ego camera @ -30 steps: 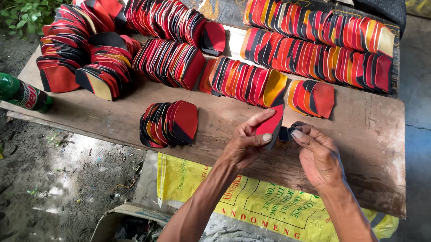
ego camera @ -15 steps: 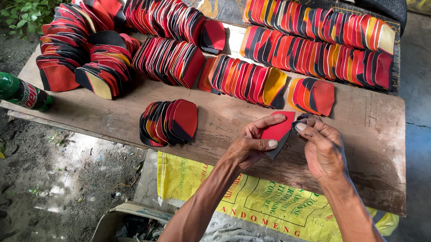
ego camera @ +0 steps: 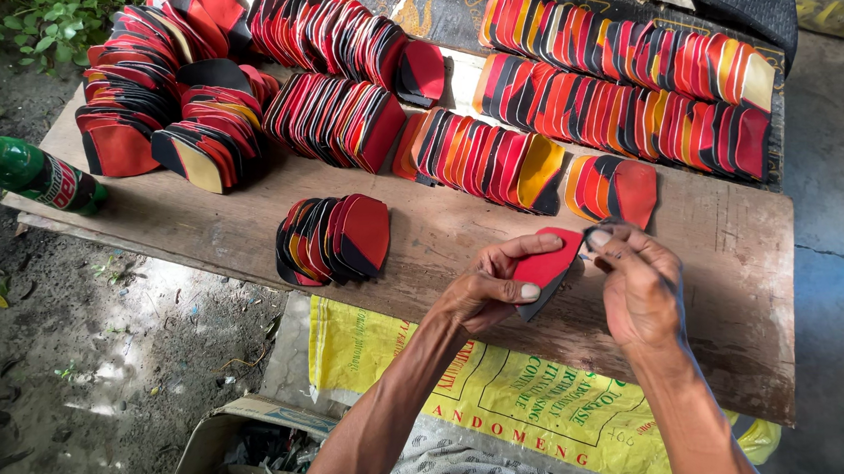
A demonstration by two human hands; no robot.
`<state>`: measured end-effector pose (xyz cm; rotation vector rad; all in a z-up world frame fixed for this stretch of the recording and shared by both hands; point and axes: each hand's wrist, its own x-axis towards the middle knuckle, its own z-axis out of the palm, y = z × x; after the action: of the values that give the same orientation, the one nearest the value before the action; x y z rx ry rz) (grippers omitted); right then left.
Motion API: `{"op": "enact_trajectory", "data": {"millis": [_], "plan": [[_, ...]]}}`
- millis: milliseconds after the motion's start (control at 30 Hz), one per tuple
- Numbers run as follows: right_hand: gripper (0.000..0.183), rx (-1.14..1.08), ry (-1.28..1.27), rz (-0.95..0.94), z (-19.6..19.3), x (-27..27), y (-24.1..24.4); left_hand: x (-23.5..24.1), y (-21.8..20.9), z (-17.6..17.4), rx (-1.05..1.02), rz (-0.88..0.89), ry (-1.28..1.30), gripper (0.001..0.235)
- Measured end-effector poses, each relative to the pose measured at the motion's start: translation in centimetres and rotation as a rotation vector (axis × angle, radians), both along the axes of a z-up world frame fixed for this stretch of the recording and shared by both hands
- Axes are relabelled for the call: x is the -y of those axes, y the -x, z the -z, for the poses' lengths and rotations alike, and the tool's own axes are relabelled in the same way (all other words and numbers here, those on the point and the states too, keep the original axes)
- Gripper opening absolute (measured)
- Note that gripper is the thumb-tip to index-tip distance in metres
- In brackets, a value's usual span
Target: The person uses a small metal tool to smooth the edges of red, black, and yellow shoe parts. They handle the parts one at a time, scraping the edges and stacking the finished pieces on a wooden table.
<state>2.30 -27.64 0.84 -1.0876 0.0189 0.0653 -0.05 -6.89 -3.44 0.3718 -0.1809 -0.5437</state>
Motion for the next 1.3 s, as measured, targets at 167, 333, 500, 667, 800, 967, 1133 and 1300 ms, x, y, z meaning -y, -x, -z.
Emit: {"op": "enact_trajectory", "data": {"millis": [167, 333, 500, 667, 800, 967, 1133, 1300], "plan": [[0.010, -0.155, -0.020, 0.056, -1.0, 0.5, 0.0, -0.2, -0.1, 0.2, 0.024, -0.002, 0.016, 0.071], [0.010, -0.119, -0.009, -0.026, -0.7, 0.4, 0.7, 0.2, -0.3, 0.0, 0.018, -0.025, 0.030, 0.073], [0.011, -0.104, 0.001, -0.055, -0.1, 0.3, 0.8, 0.6, -0.6, -0.6, 0.005, -0.054, -0.001, 0.073], [0.009, -0.020, 0.036, -0.109, 0.2, 0.4, 1.0, 0.6, -0.8, -0.6, -0.011, -0.075, -0.067, 0.075], [0.006, 0.038, 0.075, -0.161, 0.6, 0.4, 1.5, 0.7, -1.0, -0.8, -0.030, -0.082, -0.043, 0.079], [0.009, -0.035, 0.067, -0.135, 0.9, 0.5, 0.9, 1.0, -1.2, -1.4, -0.019, -0.092, -0.068, 0.084], [0.007, 0.044, 0.135, -0.196, 0.7, -0.1, 1.9, 1.3, -1.4, -1.7, -0.009, -0.121, -0.030, 0.086], [0.007, 0.054, 0.155, -0.199, -0.2, -0.5, 2.1, 2.0, -1.5, -1.8, -0.031, -0.164, -0.004, 0.084]]}}
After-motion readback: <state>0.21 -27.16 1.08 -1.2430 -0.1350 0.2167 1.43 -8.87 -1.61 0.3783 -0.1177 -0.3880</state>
